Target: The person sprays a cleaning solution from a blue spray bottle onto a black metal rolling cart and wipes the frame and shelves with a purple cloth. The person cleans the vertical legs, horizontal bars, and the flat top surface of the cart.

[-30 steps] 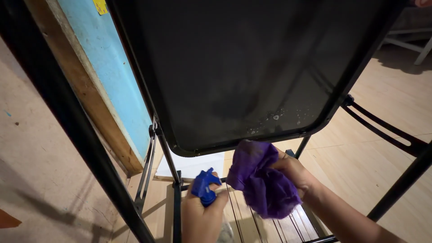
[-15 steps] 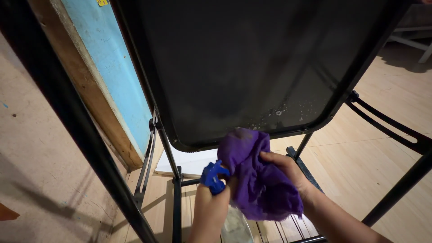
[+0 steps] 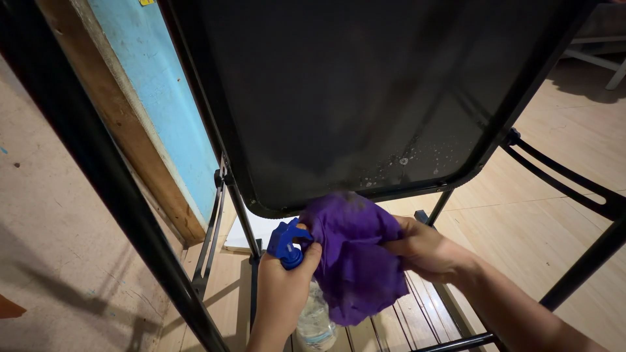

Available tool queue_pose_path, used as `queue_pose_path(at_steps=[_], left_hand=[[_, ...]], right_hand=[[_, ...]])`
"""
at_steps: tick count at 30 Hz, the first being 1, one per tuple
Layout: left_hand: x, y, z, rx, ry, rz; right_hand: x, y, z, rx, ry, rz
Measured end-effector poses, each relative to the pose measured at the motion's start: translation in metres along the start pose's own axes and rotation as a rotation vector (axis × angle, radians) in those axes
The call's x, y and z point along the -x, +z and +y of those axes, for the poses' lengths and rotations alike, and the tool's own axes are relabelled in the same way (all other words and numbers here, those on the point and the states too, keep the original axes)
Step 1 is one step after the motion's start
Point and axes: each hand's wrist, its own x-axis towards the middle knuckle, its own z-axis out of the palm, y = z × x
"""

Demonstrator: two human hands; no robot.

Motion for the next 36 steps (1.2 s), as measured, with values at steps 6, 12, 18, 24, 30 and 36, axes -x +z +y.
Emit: queue_pose_path(at_steps=[6, 12, 18, 24, 30, 36], left_hand=[[0.000, -0.007, -0.006, 0.024, -0.015, -0.019], [0.002, -0.013, 0.002, 0.205, -0.004, -0.084], [0.011, -0.005, 0.013, 0.071, -0.132, -0.125], [0.016, 0.013, 0.008, 0.032, -0.050, -0.425], [0.027, 0.023, -0.008, -0.114, 0.004, -0.220], [0.035, 0.025, -0.007, -0.282, 0.394, -0.118]], right_hand=[[0.003, -0.030, 0.010, -0.204, -0.094, -0.181], [0.005, -0.039, -0.002, -0.165, -0.341, -0.156], [0.015, -0.023, -0.030, 0.634, -0.439, 0.040], [0.019, 0.003, -0.025, 0.289, -0.545, -0.172], [0.028, 0.003, -0.026, -0.403, -0.271, -0.660], [0.026, 0.008, -0.018, 0.497, 0.128, -0.318]])
